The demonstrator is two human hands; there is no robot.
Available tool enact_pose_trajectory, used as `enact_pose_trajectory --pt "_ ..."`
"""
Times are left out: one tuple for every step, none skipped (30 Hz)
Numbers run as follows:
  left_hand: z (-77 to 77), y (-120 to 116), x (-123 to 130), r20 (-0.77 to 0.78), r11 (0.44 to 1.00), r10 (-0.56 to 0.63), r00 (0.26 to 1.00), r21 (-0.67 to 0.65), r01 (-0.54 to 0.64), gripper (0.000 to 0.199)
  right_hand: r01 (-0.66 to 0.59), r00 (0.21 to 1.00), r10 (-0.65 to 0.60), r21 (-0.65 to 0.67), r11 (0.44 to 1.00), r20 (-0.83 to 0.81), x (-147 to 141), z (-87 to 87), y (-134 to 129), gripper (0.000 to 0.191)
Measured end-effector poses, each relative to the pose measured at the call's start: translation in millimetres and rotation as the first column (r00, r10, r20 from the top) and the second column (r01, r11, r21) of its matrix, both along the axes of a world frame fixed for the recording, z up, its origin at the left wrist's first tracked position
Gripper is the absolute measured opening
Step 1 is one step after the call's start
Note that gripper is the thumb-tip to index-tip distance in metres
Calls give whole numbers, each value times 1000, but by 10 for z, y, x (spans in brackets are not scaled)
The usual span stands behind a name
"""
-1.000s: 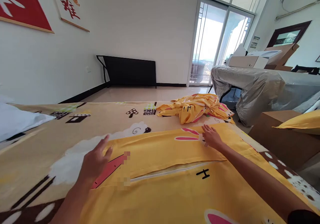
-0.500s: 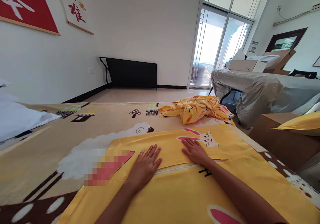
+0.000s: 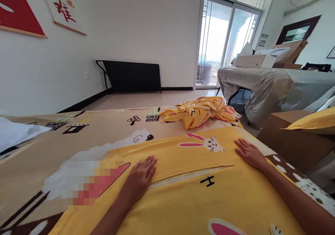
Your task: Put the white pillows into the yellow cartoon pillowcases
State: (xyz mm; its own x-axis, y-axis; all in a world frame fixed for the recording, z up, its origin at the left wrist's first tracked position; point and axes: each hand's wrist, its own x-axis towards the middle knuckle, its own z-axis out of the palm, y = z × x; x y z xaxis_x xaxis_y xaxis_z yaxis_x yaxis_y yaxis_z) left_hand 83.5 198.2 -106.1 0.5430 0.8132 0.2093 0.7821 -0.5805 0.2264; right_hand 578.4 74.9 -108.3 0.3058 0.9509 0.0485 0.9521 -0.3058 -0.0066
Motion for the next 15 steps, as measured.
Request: enact_pose_trajectory --pt "1 0 2 10 1000 5 1000 4 -5 48 16 1000 -16 4 1000 -3 38 0 -8 63" --pt "4 -5 10 17 1000 17 1000 9 -17 49 26 1000 -26 7 1000 -6 61 0 -11 63" --pt "8 -13 23 20 999 34 999 16 -34 50 30 999 -30 11 999 -11 72 0 -11 63" --pt "15 -26 39 20 998 53 998 26 -54 51 29 999 -29 15 999 -15 76 0 -8 63" --pt "23 -41 53 16 997 74 997 36 -74 53 28 999 -28 20 999 -18 76 -1 -5 63" --pt "31 -58 56 9 995 93 996 44 -93 54 27 999 -26 24 999 -22 76 -1 -1 63" --pt "38 -76 41 -3 993 110 994 49 -110 54 27 999 -26 27 999 -24 76 -1 2 62" --pt "42 -95 -1 -19 991 126 992 49 -125 55 27 999 -26 29 999 -25 78 0 4 62" --pt "40 -116 -78 -39 989 139 990 47 -137 55 25 999 -24 31 999 -26 81 2 5 61" --pt "30 -139 -193 -59 986 160 985 46 -158 55 21 999 -20 34 999 -27 85 6 5 60" --pt "8 -166 -345 -82 983 181 980 49 -178 55 16 999 -15 37 999 -29 89 10 5 60" --pt "-26 -199 -529 -100 977 207 973 63 -202 54 9 999 -8 38 999 -33 95 14 5 60" --pt "-71 -240 -734 -113 964 257 960 92 -248 53 2 999 0 39 999 -36 102 17 5 59" --pt "-122 -289 -948 -137 959 271 953 128 -254 52 -6 999 7 38 999 -39 112 19 8 59" --pt "-174 -347 -1154 -149 949 273 950 205 -241 51 -10 999 12 35 999 -41 123 19 12 58"
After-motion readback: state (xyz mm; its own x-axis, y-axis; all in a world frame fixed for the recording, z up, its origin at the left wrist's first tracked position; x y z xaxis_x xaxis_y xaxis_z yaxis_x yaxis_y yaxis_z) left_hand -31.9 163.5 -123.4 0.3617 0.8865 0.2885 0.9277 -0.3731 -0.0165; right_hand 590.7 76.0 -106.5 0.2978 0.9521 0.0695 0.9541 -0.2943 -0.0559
